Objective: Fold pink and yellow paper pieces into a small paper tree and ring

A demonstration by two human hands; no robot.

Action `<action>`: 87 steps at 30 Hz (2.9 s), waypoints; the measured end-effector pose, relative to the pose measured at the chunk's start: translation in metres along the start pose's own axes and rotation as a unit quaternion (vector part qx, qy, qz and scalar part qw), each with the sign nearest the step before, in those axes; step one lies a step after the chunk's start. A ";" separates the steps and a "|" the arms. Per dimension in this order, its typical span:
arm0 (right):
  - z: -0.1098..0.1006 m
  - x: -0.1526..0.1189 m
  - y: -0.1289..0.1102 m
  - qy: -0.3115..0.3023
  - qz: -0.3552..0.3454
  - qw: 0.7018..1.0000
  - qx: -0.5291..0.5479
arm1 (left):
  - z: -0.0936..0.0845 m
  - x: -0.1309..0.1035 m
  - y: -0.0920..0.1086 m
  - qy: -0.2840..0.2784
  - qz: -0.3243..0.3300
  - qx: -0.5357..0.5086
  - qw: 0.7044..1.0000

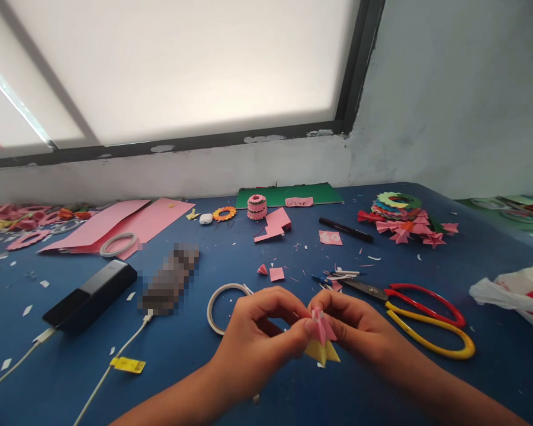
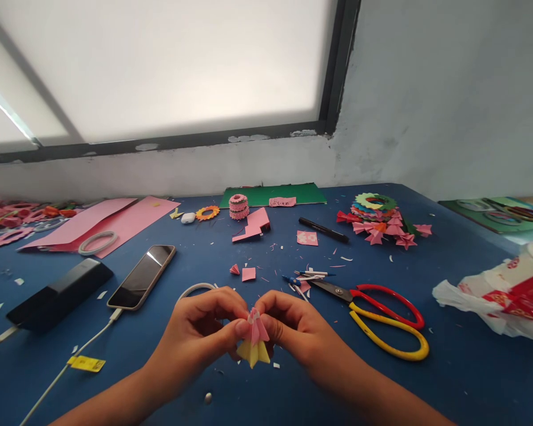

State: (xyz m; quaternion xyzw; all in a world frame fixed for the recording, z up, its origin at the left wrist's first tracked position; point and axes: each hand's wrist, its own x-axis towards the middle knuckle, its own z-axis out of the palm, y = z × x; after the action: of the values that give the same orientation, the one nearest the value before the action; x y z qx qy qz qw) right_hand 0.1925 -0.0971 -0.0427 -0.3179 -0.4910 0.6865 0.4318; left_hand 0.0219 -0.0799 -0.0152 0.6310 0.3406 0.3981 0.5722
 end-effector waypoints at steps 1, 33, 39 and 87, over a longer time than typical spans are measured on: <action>0.000 -0.001 -0.001 0.007 -0.005 1.000 -0.021 | 0.000 0.000 0.000 0.006 0.010 0.031 0.999; 0.008 -0.002 0.003 0.136 -0.176 0.922 -0.318 | -0.008 -0.001 -0.013 0.107 0.415 0.400 0.810; 0.007 -0.001 0.006 0.164 -0.266 0.859 -0.406 | -0.012 -0.001 -0.021 0.096 0.430 0.431 0.788; 0.002 -0.006 0.004 0.125 -0.218 0.883 -0.395 | -0.021 0.013 -0.008 0.010 0.419 0.431 0.799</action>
State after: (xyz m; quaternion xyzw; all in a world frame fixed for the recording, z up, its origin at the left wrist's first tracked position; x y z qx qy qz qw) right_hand 0.1922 -0.1036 -0.0462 -0.4302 -0.7205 0.2785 0.4671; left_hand 0.0095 -0.0576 -0.0214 0.8898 0.1851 0.4170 0.0148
